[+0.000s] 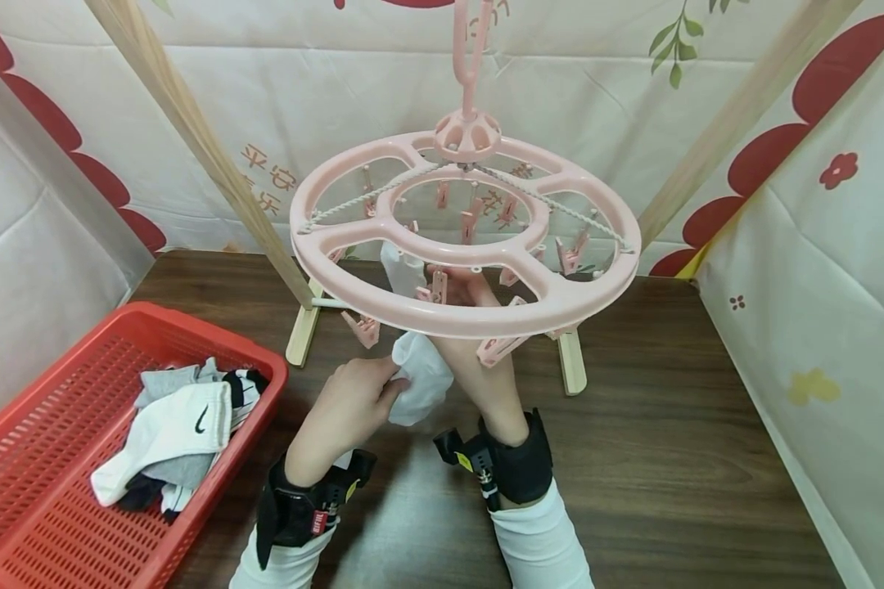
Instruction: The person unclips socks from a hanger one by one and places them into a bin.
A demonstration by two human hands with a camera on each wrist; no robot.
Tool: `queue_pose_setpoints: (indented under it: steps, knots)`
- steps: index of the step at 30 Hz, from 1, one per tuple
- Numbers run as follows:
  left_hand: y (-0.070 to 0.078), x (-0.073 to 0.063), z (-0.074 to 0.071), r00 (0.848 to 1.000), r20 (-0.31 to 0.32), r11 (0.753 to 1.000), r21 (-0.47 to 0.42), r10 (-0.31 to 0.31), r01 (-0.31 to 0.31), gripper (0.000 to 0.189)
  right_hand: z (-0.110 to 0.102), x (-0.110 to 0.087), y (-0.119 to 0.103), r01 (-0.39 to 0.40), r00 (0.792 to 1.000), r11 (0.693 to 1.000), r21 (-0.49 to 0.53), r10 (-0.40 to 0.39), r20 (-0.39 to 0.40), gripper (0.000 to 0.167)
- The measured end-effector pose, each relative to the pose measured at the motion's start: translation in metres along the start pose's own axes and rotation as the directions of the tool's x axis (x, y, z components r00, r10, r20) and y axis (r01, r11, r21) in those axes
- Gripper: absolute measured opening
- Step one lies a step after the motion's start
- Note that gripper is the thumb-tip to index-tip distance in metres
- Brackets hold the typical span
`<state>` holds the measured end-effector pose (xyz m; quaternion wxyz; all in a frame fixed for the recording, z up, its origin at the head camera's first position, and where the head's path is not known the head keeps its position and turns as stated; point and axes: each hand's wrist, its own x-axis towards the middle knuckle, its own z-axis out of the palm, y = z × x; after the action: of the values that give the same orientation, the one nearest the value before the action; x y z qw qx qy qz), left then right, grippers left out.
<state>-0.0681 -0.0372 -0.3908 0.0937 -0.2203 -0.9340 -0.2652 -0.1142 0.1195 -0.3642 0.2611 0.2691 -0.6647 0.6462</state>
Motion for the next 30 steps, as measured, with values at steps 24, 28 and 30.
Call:
queue_pose_setpoints:
  steps: [24, 28, 30]
  knots:
    - [-0.024, -0.011, -0.024, 0.99, -0.024, 0.991, -0.015, -0.136, 0.136, 0.018, -0.008, -0.001, -0.009, -0.013, 0.989, 0.998, 0.065, 0.022, -0.143, 0.037]
    - [-0.03, -0.016, -0.033, 0.98, -0.148, 0.99, -0.046, -0.136, 0.13, 0.015, -0.01, -0.004, -0.007, -0.083, 0.988, 0.988, 0.128, 0.098, -0.117, 0.035]
    - [-0.032, -0.019, -0.037, 0.968, -0.211, 0.99, -0.07, -0.137, 0.125, 0.014, -0.011, -0.003, -0.007, -0.095, 0.988, 0.99, 0.109, 0.107, -0.115, 0.034]
